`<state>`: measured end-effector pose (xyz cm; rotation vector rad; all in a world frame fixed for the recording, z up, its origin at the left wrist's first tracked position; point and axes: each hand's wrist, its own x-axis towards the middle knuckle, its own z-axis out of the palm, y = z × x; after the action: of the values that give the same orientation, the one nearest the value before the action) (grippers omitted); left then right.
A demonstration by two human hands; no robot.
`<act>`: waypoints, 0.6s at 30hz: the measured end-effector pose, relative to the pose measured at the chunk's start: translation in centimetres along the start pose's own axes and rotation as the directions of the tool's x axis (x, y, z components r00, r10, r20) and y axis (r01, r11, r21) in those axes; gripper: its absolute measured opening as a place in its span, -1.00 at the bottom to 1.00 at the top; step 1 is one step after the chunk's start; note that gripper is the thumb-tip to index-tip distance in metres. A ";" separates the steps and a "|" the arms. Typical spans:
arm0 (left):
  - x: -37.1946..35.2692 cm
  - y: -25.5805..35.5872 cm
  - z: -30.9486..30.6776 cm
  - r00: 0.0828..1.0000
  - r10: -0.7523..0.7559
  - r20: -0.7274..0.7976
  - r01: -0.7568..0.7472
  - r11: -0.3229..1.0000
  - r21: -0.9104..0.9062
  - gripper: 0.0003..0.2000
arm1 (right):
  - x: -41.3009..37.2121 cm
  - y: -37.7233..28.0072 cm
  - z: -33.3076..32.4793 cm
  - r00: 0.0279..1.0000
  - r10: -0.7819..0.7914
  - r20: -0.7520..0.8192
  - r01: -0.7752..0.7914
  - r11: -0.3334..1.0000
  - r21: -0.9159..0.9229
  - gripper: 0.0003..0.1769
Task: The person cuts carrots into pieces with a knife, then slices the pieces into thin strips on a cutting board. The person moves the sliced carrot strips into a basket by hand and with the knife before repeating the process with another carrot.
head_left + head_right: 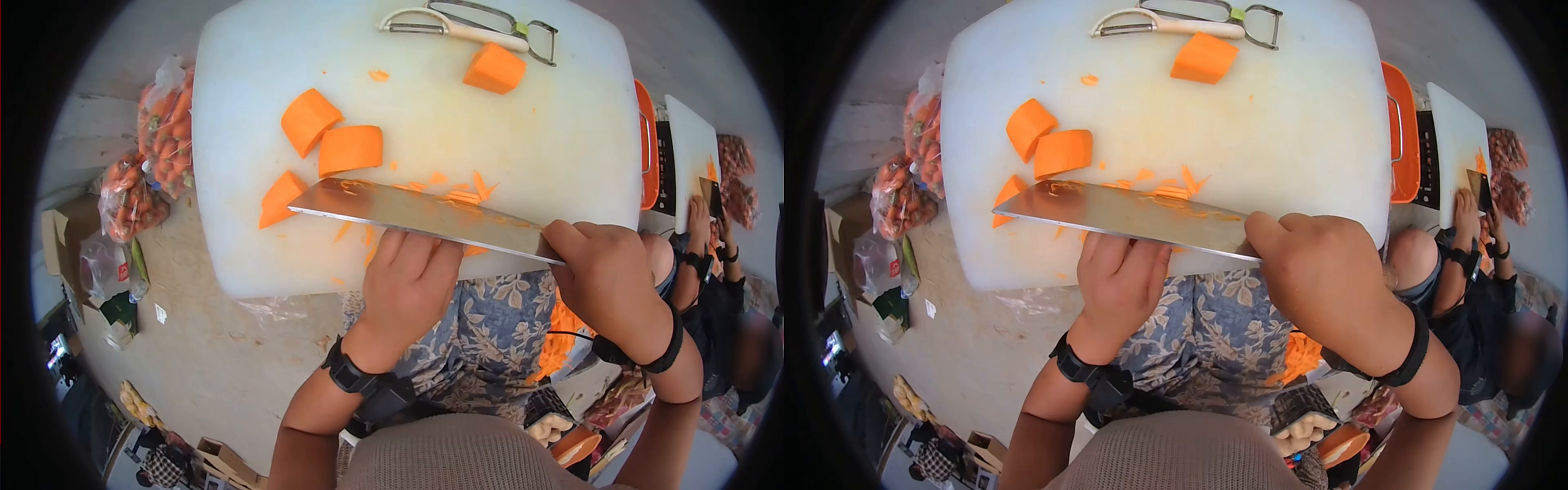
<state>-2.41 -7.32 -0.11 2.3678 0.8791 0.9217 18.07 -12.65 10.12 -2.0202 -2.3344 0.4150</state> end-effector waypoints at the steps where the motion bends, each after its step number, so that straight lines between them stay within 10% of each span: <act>1: 0.0 0.0 0.0 1.000 0.003 -0.004 -0.003 1.000 0.002 -0.75 | -0.1 -0.1 -0.5 1.000 -0.002 -0.004 0.002 1.000 -0.003 -0.83; 18: 0.2 0.1 0.0 0.999 -0.001 -0.037 0.003 0.998 0.064 -0.71 | -0.9 0.2 -0.1 0.994 0.080 0.070 -0.084 0.995 0.050 -0.76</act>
<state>-2.18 -7.26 0.05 2.4105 0.9381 0.9534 18.42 -13.47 10.28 -2.1157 -2.2571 0.5507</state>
